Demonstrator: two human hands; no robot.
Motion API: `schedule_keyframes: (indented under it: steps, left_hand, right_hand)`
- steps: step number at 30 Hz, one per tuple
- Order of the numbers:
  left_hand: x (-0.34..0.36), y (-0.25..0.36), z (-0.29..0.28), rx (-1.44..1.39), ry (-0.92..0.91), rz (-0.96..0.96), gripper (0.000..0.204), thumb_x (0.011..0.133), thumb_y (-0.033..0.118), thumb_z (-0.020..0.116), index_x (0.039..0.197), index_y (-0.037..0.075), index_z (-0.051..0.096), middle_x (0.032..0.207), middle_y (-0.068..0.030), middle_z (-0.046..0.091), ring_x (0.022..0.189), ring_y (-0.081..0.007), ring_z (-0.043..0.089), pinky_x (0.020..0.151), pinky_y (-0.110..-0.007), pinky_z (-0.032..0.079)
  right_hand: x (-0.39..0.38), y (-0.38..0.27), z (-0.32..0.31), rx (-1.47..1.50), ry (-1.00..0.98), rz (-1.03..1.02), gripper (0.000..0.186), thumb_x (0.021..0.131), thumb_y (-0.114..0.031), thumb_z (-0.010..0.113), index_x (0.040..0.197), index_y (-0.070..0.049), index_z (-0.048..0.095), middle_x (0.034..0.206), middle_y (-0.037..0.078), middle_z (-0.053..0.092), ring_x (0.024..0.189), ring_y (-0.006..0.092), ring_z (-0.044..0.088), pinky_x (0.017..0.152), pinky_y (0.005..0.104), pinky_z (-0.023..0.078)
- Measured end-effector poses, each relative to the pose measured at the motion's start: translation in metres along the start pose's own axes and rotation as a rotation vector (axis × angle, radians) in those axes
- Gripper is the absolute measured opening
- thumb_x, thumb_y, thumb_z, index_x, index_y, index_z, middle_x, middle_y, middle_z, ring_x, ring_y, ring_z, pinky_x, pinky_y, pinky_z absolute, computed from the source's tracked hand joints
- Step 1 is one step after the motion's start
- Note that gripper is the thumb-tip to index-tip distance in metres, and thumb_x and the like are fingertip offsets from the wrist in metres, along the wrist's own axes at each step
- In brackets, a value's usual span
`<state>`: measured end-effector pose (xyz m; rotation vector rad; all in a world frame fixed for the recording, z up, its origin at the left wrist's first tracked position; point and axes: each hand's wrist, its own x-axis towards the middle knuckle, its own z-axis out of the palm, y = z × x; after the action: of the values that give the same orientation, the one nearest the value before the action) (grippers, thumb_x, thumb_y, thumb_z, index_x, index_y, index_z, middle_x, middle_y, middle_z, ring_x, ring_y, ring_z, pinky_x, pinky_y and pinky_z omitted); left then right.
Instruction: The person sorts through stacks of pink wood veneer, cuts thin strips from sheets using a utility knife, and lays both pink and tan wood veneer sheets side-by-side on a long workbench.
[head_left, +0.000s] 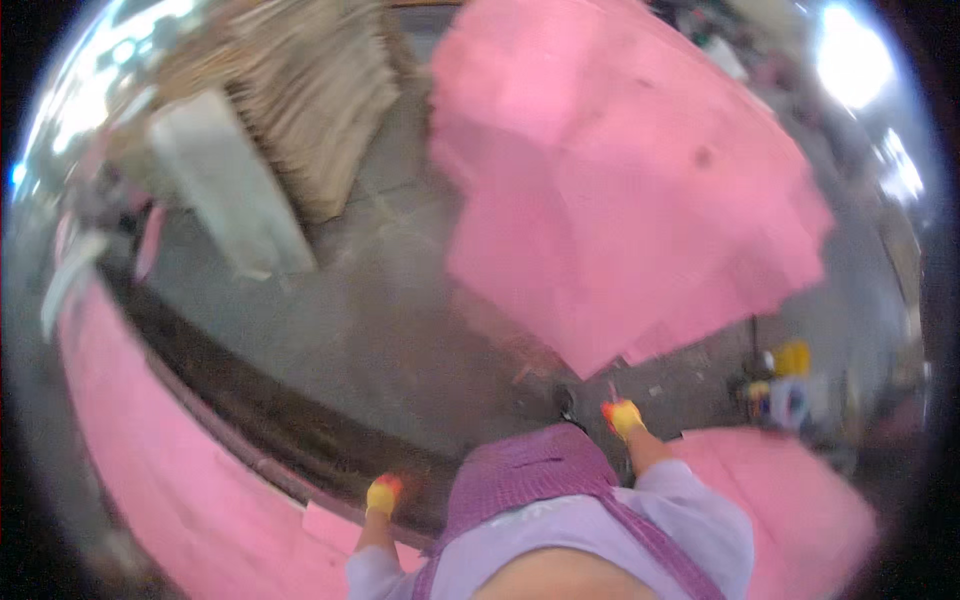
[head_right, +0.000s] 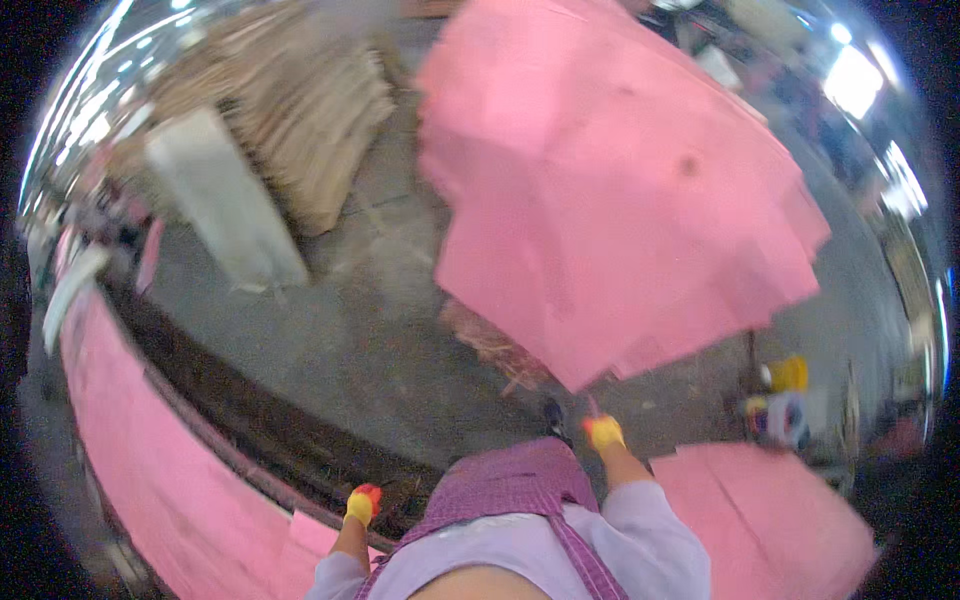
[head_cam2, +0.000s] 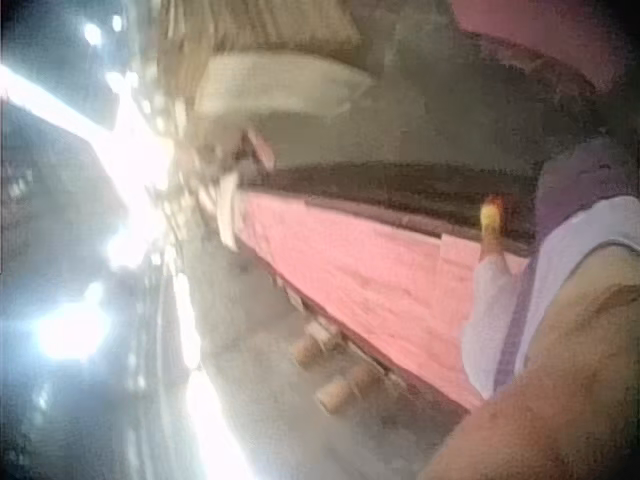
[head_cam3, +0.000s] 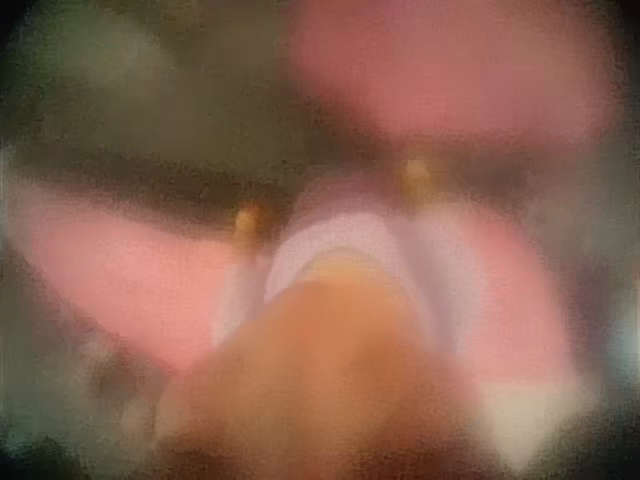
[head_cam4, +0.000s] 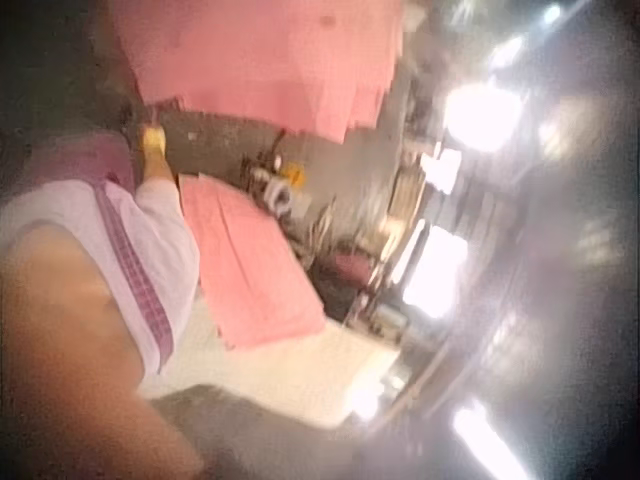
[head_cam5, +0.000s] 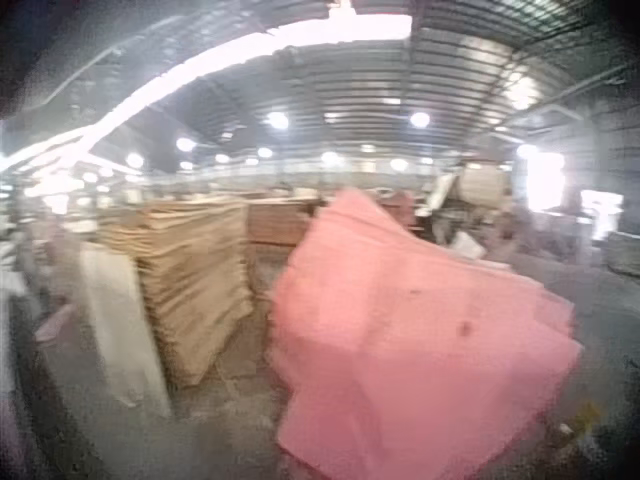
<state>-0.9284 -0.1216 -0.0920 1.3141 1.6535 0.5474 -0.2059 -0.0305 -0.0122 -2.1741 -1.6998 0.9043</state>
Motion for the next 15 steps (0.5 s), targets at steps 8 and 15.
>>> schedule_keyframes:
  steps: [8,15]
  left_hand:
    - [-0.030,0.068,0.015,0.849,-0.511,-0.034,0.020,0.066,0.017,0.071,0.084,0.013,0.063,0.076,-0.0112,0.061,0.071,-0.0320,0.059,0.063,-0.043,0.049]
    - [0.001,0.266,0.057,-0.417,0.072,-0.855,0.034,0.080,0.019,0.065,0.111,0.016,0.053,0.074,-0.0028,0.057,0.049,-0.0197,0.048,0.042,-0.036,0.040]
  right_hand:
    - [0.113,-0.123,-0.140,0.727,0.234,0.506,0.038,0.074,-0.036,0.066,0.095,-0.004,0.060,0.064,0.007,0.057,0.051,0.0182,0.053,0.047,0.0335,0.042]
    - [0.187,-0.066,-0.325,0.608,0.918,0.323,0.051,0.076,-0.037,0.064,0.103,0.005,0.059,0.076,0.019,0.064,0.071,0.0293,0.064,0.065,0.0406,0.048]
